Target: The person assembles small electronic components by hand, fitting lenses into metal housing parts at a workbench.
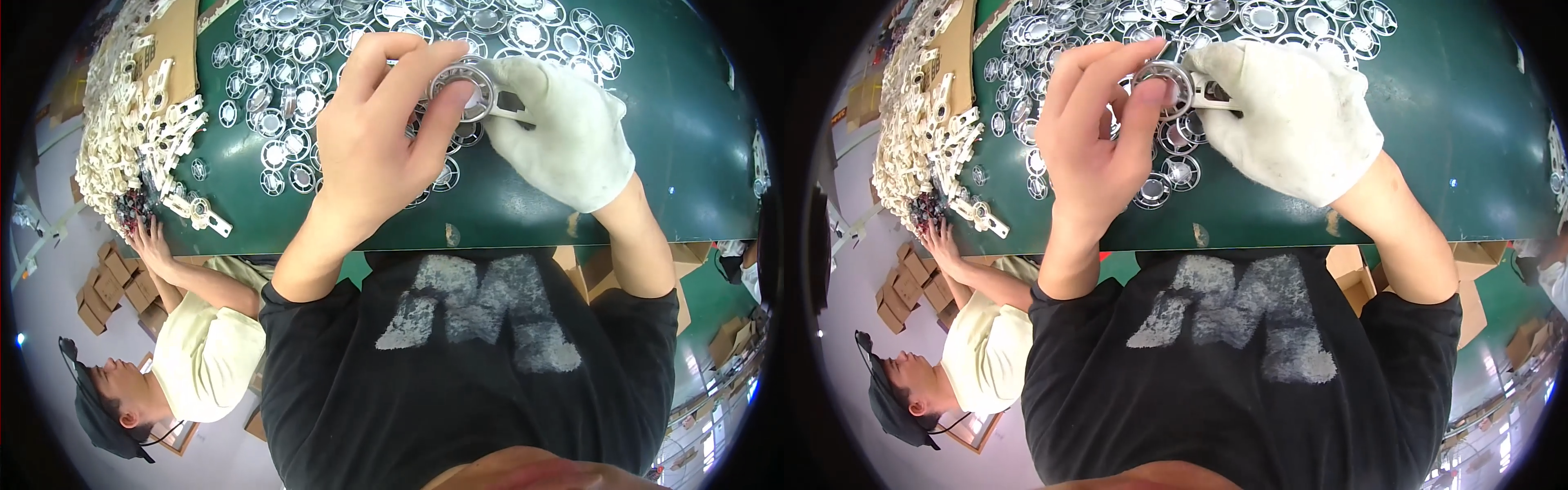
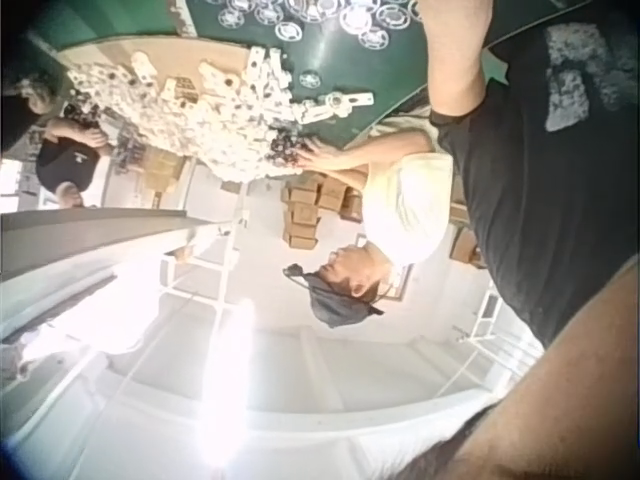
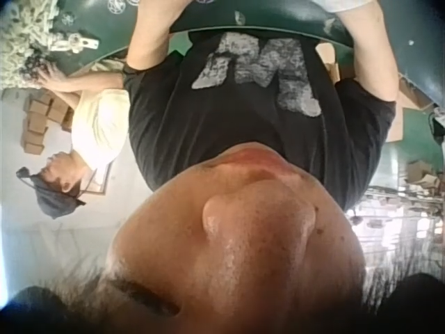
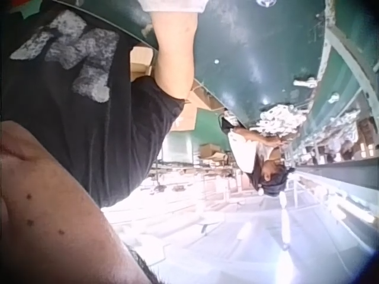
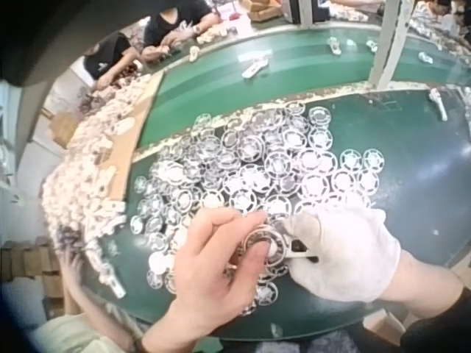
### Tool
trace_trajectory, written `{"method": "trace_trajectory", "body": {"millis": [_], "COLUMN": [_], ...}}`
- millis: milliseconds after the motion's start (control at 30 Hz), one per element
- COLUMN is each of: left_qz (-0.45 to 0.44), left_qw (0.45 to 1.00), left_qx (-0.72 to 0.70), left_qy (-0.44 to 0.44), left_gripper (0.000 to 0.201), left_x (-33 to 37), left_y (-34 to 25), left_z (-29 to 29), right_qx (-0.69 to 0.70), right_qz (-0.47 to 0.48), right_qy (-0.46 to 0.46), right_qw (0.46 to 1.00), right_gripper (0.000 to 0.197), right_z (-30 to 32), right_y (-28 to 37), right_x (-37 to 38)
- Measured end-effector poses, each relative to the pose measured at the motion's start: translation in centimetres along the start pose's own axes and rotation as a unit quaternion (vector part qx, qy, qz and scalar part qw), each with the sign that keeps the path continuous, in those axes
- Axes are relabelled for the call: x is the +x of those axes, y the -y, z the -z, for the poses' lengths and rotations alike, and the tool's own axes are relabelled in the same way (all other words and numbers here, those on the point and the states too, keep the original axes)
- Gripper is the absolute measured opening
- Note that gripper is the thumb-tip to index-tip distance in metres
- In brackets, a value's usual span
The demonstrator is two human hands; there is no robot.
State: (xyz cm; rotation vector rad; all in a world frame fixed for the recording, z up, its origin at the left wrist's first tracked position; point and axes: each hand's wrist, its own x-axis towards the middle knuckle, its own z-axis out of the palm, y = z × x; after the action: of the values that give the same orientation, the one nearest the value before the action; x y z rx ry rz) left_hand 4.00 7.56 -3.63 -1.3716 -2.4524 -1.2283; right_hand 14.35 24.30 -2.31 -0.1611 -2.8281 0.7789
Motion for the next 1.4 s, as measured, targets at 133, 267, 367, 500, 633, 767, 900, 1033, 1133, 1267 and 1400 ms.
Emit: {"method": "trace_trajectory", "body": {"millis": [133, 267, 367, 500, 633, 767, 900, 1033, 1133, 1267, 1400], "left_qz": [-0.041, -0.046, 0.017, -0.008, -0.116, -0.177, -0.040, 0.023, -0.003, -0.100, -0.002], "left_qw": [0.997, 0.995, 0.989, 0.989, 0.979, 0.971, 0.936, 0.891, 0.886, 0.901, 0.956], "left_qx": [-0.050, -0.074, -0.136, -0.137, -0.152, -0.153, -0.345, -0.447, -0.459, -0.394, -0.241], "left_qy": [0.035, 0.041, 0.047, 0.056, 0.076, 0.046, 0.063, 0.076, 0.069, 0.150, 0.165], "left_gripper": [0.043, 0.054, 0.056, 0.054, 0.054, 0.053, 0.049, 0.037, 0.030, 0.036, 0.027], "left_x": [0.7, 0.3, 0.0, 0.0, 0.2, 0.5, 0.1, 0.1, 0.0, 0.9, 3.3], "left_y": [-0.3, 0.8, 0.7, 0.9, 1.3, 1.3, -0.3, 0.1, 0.6, 1.5, 1.9], "left_z": [0.8, 0.1, 0.0, 0.1, 0.4, -0.6, -0.7, -1.1, -1.4, -0.1, 2.3], "right_qx": [0.018, 0.015, 0.018, 0.053, 0.290, 0.335, 0.358, 0.222, 0.100, 0.044, 0.063], "right_qz": [-0.005, -0.003, -0.036, -0.010, -0.106, -0.174, -0.101, 0.016, 0.061, 0.080, 0.022], "right_qy": [-0.017, -0.008, 0.010, -0.008, 0.194, 0.335, 0.191, 0.045, 0.018, -0.034, -0.050], "right_qw": [1.000, 1.000, 0.999, 0.999, 0.931, 0.863, 0.908, 0.974, 0.993, 0.995, 0.996], "right_gripper": [0.032, 0.034, 0.031, 0.040, 0.037, 0.028, 0.026, 0.022, 0.021, 0.024, 0.025], "right_z": [-0.6, -0.3, 0.2, 0.0, 2.6, 2.2, 0.7, -0.7, -0.4, -1.1, -0.9], "right_y": [-0.7, -0.7, 0.0, -0.5, -0.5, -0.3, 0.2, -0.3, 0.5, 0.7, 0.9], "right_x": [-0.3, -0.2, 0.0, -0.4, 1.1, 0.7, -0.3, -1.2, -1.4, -1.4, -0.7]}}
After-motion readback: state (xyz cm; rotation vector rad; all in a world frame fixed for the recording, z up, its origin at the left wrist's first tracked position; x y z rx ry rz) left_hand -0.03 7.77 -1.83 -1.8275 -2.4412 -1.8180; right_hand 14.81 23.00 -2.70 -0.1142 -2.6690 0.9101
